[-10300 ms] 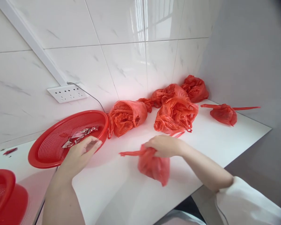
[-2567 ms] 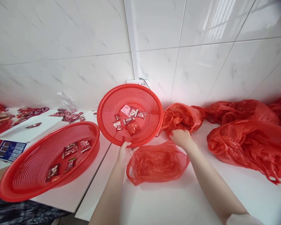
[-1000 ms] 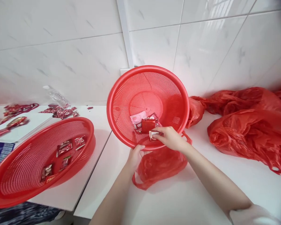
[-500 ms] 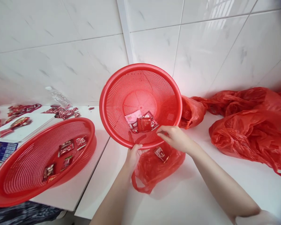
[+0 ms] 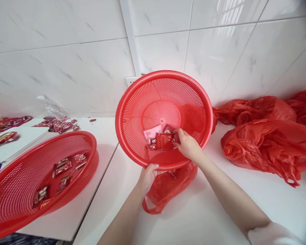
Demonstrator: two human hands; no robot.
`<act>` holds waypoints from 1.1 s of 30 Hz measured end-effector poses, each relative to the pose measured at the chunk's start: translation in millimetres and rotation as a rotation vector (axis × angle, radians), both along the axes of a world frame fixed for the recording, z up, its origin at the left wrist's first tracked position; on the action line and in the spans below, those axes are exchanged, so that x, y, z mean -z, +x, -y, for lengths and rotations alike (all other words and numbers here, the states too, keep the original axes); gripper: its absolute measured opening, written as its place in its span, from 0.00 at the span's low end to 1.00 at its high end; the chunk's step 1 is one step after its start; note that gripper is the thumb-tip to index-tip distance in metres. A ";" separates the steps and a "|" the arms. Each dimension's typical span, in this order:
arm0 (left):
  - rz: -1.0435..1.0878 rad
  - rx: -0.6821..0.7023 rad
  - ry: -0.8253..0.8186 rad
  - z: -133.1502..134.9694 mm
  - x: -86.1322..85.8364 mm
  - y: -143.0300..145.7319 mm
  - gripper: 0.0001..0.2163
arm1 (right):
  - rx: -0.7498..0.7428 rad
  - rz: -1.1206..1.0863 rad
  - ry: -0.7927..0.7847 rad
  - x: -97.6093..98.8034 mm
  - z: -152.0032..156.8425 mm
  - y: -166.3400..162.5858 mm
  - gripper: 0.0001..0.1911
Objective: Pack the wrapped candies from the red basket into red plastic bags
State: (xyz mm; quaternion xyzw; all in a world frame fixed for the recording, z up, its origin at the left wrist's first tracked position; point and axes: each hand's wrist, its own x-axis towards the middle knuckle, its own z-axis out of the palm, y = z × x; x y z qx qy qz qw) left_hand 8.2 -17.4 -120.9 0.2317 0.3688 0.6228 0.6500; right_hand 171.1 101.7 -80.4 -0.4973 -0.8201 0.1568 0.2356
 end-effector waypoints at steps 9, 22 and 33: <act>-0.038 -0.171 -0.077 -9.0 -9.4 -17.3 0.17 | -0.314 -0.423 -0.174 -30.9 3.6 27.0 0.12; -0.050 -0.141 -0.021 -8.4 -11.5 -18.0 0.19 | -0.356 -0.291 -0.105 -19.9 19.0 4.4 0.10; -0.103 0.001 -0.068 2.6 -0.4 2.9 0.15 | -0.157 -0.302 -0.166 10.7 10.0 -14.7 0.35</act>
